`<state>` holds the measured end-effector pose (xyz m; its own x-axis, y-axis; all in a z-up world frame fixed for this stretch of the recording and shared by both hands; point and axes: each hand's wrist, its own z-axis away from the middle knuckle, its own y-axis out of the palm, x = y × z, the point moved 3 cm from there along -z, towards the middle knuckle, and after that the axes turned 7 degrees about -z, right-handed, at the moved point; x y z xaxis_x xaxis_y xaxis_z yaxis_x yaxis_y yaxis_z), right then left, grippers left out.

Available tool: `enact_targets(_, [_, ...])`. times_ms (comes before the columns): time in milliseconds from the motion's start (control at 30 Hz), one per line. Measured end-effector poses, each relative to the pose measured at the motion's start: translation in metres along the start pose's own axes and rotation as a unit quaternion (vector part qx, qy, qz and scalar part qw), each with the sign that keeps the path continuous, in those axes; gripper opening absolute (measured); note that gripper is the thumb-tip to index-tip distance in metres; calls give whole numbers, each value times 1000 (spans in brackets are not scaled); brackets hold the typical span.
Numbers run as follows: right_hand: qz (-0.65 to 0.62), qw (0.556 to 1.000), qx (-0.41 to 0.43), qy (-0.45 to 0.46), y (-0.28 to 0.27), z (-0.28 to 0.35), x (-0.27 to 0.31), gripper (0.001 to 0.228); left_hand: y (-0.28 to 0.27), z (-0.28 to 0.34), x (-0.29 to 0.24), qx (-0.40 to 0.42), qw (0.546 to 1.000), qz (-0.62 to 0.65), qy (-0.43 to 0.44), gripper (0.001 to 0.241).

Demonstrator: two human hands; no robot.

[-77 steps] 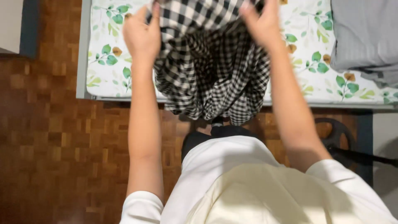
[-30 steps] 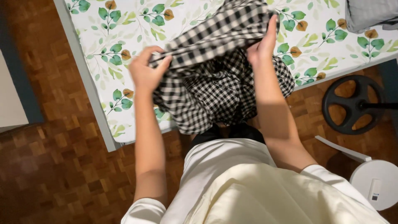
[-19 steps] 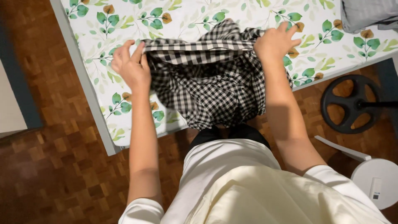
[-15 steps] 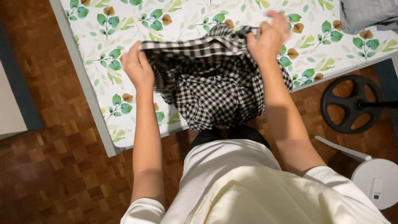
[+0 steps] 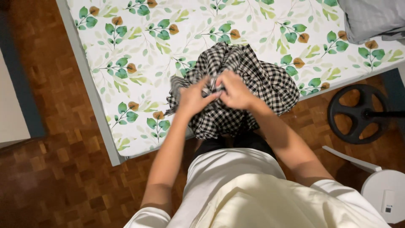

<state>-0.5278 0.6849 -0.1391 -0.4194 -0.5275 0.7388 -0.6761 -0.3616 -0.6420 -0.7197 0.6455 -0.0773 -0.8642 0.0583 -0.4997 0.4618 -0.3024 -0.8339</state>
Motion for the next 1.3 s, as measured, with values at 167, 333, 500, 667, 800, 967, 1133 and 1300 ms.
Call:
enact_targets(167, [127, 992, -16, -9, -12, 7, 34, 38, 47, 9, 15, -112, 992, 5, 54, 24])
enact_targets(333, [213, 974, -49, 62, -15, 12, -27, 66, 21, 39, -4, -115, 966, 195, 124, 19])
enact_targets(500, [276, 924, 69, 255, -23, 25, -85, 53, -29, 72, -1, -112, 881, 394, 237, 7])
enact_targets(667, [64, 927, 82, 360, 8, 31, -168, 49, -59, 70, 4, -186, 934, 283, 112, 11])
enact_targets(800, [-174, 942, 32, 284, -15, -7, -77, 54, -96, 59, -61, -66, 975, 195, -85, 82])
enact_targets(967, [-277, 959, 60, 7, -31, -3, 30, 50, -1, 2, -9, 10, 986, 164, -29, 72])
enact_targets(1133, [-279, 952, 124, -4, -73, 2, 57, 49, -13, 12, -19, 31, 985, 165, -40, 48])
enact_targets(1300, [94, 958, 185, 199, -21, 41, -38, 110, -70, 58, -62, -14, 942, 274, 192, 31])
